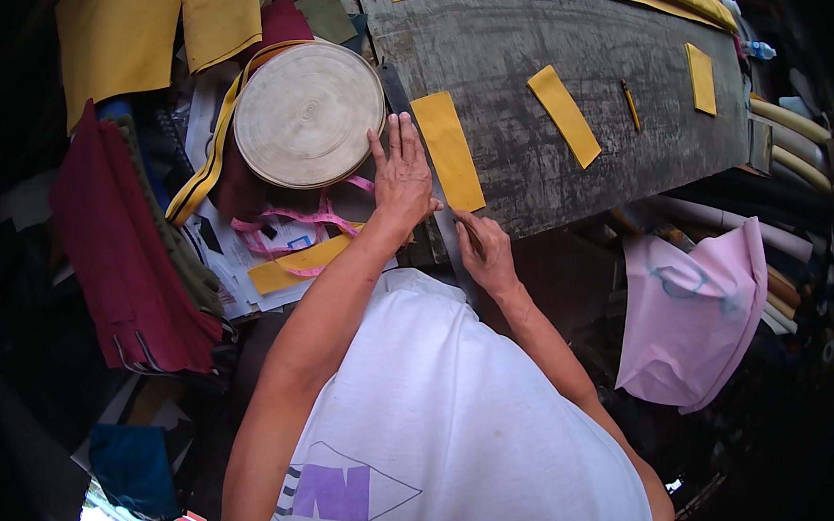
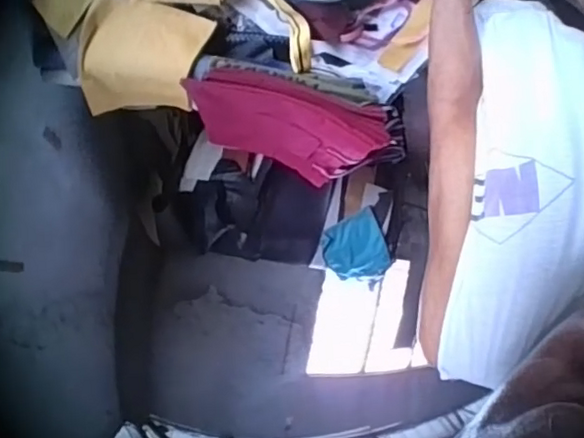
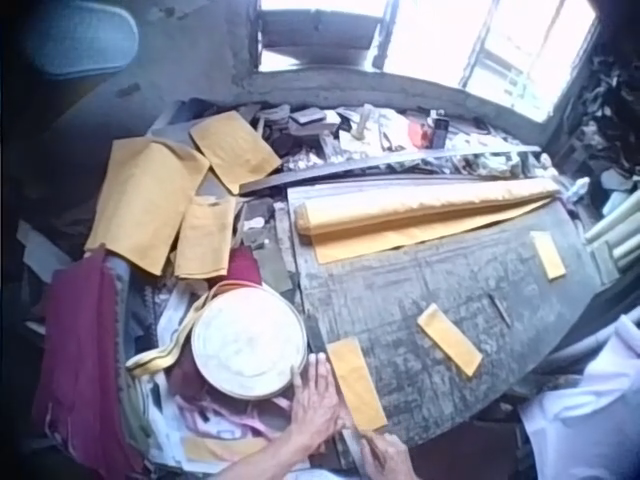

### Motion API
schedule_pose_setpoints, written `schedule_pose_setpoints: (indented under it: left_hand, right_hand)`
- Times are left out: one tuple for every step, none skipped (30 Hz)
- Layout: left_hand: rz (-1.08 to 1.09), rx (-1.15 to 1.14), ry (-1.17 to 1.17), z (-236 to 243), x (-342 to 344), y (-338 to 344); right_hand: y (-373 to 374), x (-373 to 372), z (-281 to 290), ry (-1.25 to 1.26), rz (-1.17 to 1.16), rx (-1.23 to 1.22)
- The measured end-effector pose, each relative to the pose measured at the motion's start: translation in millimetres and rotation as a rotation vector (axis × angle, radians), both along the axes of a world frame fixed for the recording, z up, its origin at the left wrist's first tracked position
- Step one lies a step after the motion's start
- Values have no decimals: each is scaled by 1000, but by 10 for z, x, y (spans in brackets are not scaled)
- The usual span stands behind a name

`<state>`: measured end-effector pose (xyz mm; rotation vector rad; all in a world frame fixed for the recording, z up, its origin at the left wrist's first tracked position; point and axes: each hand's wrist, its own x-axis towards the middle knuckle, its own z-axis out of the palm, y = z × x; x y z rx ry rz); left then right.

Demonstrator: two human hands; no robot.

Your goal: Marking and folding strips of yellow leather material using a ruler and pencil.

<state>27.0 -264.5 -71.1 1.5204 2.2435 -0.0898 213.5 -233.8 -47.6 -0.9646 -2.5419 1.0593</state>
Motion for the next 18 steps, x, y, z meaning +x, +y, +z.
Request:
schedule_pose_setpoints:
  left_hand:
    - [-1, -14, -4, 11, 3, 17]
    - [3, -30, -11, 8, 12, 2]
    - [8, -29, -11, -4, 12, -6]
    - [13, -7, 11, -11, 3, -7]
    - [19, 18, 37, 0, -37, 14]
    - [27, 24, 46, 25, -54, 21]
    - [3, -31, 21, 58, -56, 24]
    - [-24, -81, -7, 87, -61, 67]
    - [-13, -76, -5, 101, -57, 78]
    - [-14, -101, 20, 96, -49, 83]
    - [-18, -125, 46, 83, -64, 102]
    - [-16, -122, 51, 80, -69, 107]
    - [-18, -120, 58, 80, -65, 114]
    - [-16, -120, 67, 70, -75, 122]
    - [-12, -120, 70, 32, -76, 114]
    - [-19, -96, 80, -9, -73, 106]
    - [-23, -73, 89, -17, -88, 105]
    - [-19, -75, 89, -26, -100, 96]
  right_hand:
    - [-91, 135, 6, 1, -2, 3]
    - [-181, 232, 33, 19, 0, 18]
    - [-211, 291, 39, 38, 2, 33]
    - [-179, 332, 35, 40, 8, 35]
    - [-101, 311, 55, -10, 15, -45]
    - [-39, 263, 71, -58, 24, -125]
    - [5, 187, 85, -49, 33, -118]
    - [77, 19, 191, 51, -142, -327]
    - [122, -143, 297, 145, -314, -542]
    - [217, -340, 330, 212, -288, -498]
    - [357, -571, 285, 282, -264, -452]
    - [471, -767, 171, 336, -236, -413]
    - [580, -924, 46, 386, -210, -373]
    - [683, -1054, -86, 389, -206, -372]
    - [757, -1167, -197, 373, -181, -386]
    - [796, -1209, -283, 355, -159, -400]
    - [807, -1232, -305, 355, -154, -403]
    - [820, -1247, -326, 343, -157, -449]
